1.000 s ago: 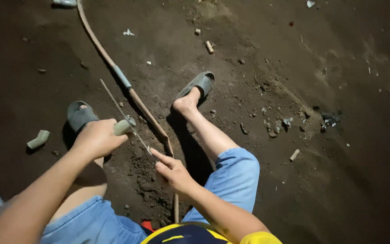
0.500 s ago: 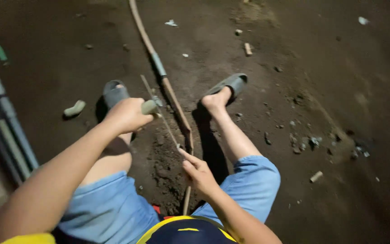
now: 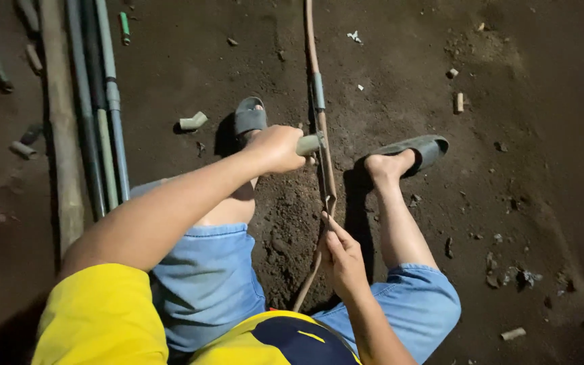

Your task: Cutting a PVC pipe using a handheld hacksaw blade while sitting on the ground.

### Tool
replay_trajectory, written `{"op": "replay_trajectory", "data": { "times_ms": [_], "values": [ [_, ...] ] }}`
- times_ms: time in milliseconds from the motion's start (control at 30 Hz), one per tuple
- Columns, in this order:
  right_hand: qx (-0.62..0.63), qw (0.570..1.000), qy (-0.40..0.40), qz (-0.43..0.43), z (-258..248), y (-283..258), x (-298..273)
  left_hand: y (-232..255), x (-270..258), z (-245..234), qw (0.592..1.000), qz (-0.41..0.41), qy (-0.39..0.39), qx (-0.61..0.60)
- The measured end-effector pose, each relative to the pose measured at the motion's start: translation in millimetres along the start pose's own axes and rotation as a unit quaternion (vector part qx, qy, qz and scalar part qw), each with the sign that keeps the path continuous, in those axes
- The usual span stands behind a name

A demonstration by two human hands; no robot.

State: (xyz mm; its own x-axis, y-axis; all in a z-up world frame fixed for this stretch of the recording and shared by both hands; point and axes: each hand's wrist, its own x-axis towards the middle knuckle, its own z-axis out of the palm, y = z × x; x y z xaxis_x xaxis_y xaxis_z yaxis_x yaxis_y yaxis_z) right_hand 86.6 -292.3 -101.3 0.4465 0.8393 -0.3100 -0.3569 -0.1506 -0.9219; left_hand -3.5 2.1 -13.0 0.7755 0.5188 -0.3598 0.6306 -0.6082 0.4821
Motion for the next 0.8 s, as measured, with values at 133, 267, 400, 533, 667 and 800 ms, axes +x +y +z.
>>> {"op": "replay_trajectory", "data": {
  "times_ms": [133, 267, 400, 533, 667, 800],
  "values": [
    [-0.013, 1.0, -0.002, -0.006, 2.6, -6.0, -1.3, 8.5, -5.3, -3.4, 0.999, 0.031, -0.015, 0.004],
    [-0.061, 0.998, -0.004, -0.022, -1.6, -10.6, 1.5, 3.4, 2.3, 12.3, 0.999, 0.045, -0.023, -0.003],
    [-0.156, 0.987, -0.016, -0.032, -22.4, 6.4, -1.1, -1.6, -4.3, -6.9, 0.999, -0.032, 0.012, -0.036],
    [-0.163, 0.986, -0.023, -0.029, -9.0, -10.1, -4.5, 11.1, -27.3, -18.5, 1.0, -0.013, -0.006, -0.026],
    [-0.131, 0.99, 0.007, -0.045, -3.4, -13.0, -1.1, 14.0, -10.8, 1.0, 0.998, 0.047, -0.028, -0.015],
    [-0.077, 0.997, 0.02, 0.008, -6.6, -19.2, -8.0, 15.7, -18.9, -19.7, 0.998, -0.029, 0.019, -0.059]
  ]
}}
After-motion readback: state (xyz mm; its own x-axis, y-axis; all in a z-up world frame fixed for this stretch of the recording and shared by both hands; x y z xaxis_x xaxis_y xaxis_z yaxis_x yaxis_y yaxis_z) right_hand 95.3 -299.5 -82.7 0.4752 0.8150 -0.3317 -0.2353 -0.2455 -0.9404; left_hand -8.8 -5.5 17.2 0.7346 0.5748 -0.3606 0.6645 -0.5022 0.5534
